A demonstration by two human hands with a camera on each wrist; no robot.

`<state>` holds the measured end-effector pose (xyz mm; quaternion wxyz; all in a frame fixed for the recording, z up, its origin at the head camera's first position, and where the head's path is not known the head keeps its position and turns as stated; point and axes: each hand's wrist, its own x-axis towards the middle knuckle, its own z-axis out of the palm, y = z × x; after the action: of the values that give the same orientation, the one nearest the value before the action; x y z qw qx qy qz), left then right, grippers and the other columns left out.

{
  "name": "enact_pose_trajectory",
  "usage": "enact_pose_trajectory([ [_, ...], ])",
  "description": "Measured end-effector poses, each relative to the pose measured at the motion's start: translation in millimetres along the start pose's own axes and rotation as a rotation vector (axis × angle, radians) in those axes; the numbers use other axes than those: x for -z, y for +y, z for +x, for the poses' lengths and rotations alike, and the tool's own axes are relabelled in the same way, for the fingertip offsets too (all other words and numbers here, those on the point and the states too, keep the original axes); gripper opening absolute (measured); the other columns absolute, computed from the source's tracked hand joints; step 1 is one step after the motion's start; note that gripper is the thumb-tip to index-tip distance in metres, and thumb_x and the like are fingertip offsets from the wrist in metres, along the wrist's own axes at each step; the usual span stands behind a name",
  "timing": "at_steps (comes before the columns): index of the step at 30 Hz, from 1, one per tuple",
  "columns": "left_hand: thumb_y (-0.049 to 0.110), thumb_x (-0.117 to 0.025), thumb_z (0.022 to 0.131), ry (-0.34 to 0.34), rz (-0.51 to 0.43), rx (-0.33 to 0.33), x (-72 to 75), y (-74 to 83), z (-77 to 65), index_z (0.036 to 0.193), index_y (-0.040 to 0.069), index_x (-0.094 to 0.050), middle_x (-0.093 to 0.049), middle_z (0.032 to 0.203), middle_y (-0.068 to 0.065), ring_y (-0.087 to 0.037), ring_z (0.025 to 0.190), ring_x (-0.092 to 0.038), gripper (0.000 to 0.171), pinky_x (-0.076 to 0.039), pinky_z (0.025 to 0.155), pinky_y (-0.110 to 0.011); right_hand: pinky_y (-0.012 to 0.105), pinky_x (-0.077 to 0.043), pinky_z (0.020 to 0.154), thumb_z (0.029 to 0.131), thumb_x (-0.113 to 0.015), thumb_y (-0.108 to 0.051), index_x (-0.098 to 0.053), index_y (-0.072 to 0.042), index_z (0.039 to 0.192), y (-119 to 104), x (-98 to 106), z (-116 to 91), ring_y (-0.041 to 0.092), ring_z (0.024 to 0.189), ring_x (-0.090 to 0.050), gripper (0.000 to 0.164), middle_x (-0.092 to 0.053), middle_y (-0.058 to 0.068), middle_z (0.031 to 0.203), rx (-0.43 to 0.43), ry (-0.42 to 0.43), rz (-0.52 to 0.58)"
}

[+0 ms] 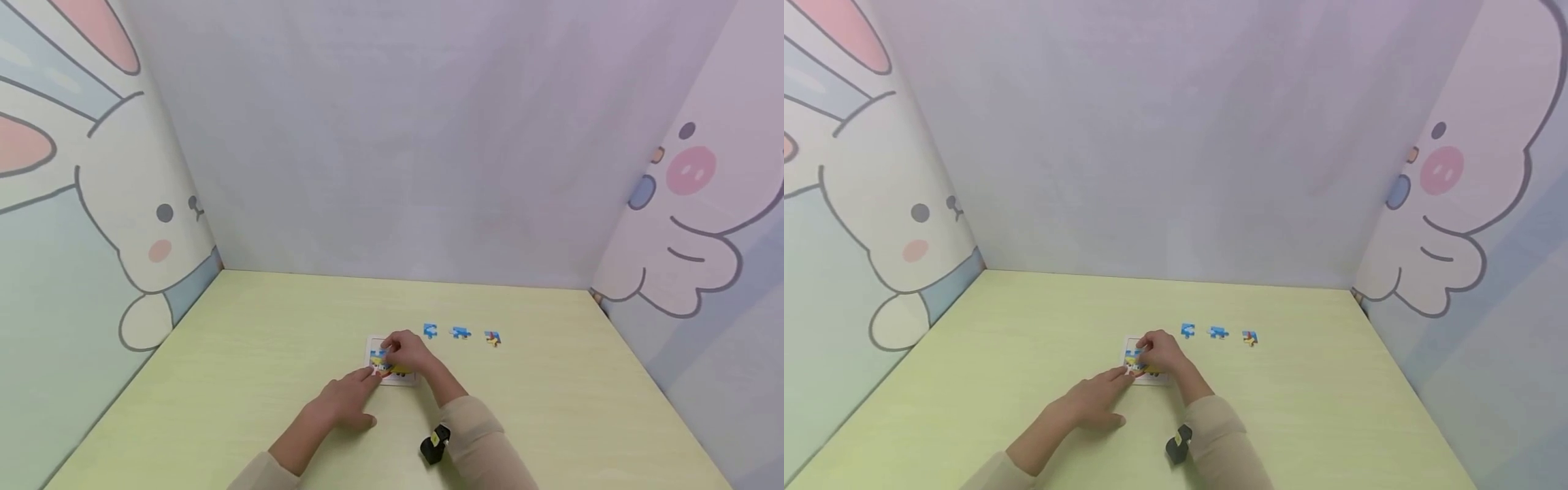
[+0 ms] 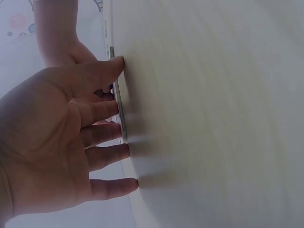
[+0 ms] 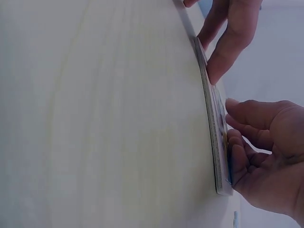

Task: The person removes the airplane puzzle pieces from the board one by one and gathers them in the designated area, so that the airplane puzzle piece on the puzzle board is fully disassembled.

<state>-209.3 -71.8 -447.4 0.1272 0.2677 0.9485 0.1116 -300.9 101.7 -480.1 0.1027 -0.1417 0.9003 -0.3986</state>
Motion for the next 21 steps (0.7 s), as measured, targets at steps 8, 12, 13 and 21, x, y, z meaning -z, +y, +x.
enact_pose_trajectory([
  [8,0.034,-0.071,0.076,0.0,-0.007,0.004,-1.4,-3.1,-0.7,0.137,0.007,-0.045,-0.038,0.142,-0.011,-0.029,0.126,-0.038,0.072,-0.042,0.085,-0.054,0.026,-0.04,0.057,0.081,-0.071,-0.009,-0.07,-0.007,0.095,-9.1,-2.3,-2.3,0.013,0.066,-0.047,0.014,-0.054,-0.002,0.072,0.054,0.001,-0.072],
  [12,0.034,-0.072,0.076,0.003,-0.006,-0.003,-0.9,-2.2,-1.1,0.137,0.007,-0.045,-0.039,0.141,-0.011,-0.029,0.126,-0.039,0.071,-0.042,0.084,-0.054,0.026,-0.04,0.057,0.08,-0.071,-0.009,-0.07,-0.007,0.095,-7.7,-2.8,-2.1,0.013,0.065,-0.047,0.015,-0.053,-0.002,0.07,0.06,-0.004,-0.076],
  [13,0.033,-0.072,0.076,0.003,-0.009,-0.005,-0.7,-1.9,-1.3,0.137,0.006,-0.045,-0.039,0.141,-0.011,-0.029,0.126,-0.039,0.071,-0.042,0.084,-0.054,0.026,-0.04,0.057,0.08,-0.071,-0.008,-0.07,-0.007,0.095,-7.4,-3.0,-2.4,0.013,0.065,-0.047,0.015,-0.053,-0.002,0.07,0.061,-0.004,-0.078],
  [21,0.032,-0.071,0.076,0.004,-0.015,-0.009,-0.2,-0.8,-1.0,0.137,0.006,-0.045,-0.038,0.142,-0.012,-0.03,0.126,-0.039,0.072,-0.042,0.085,-0.054,0.028,-0.038,0.06,0.081,-0.07,-0.007,-0.067,-0.008,0.093,-6.3,-3.7,-3.7,0.015,0.07,-0.046,0.013,-0.05,0.0,0.073,0.039,0.009,-0.076],
])
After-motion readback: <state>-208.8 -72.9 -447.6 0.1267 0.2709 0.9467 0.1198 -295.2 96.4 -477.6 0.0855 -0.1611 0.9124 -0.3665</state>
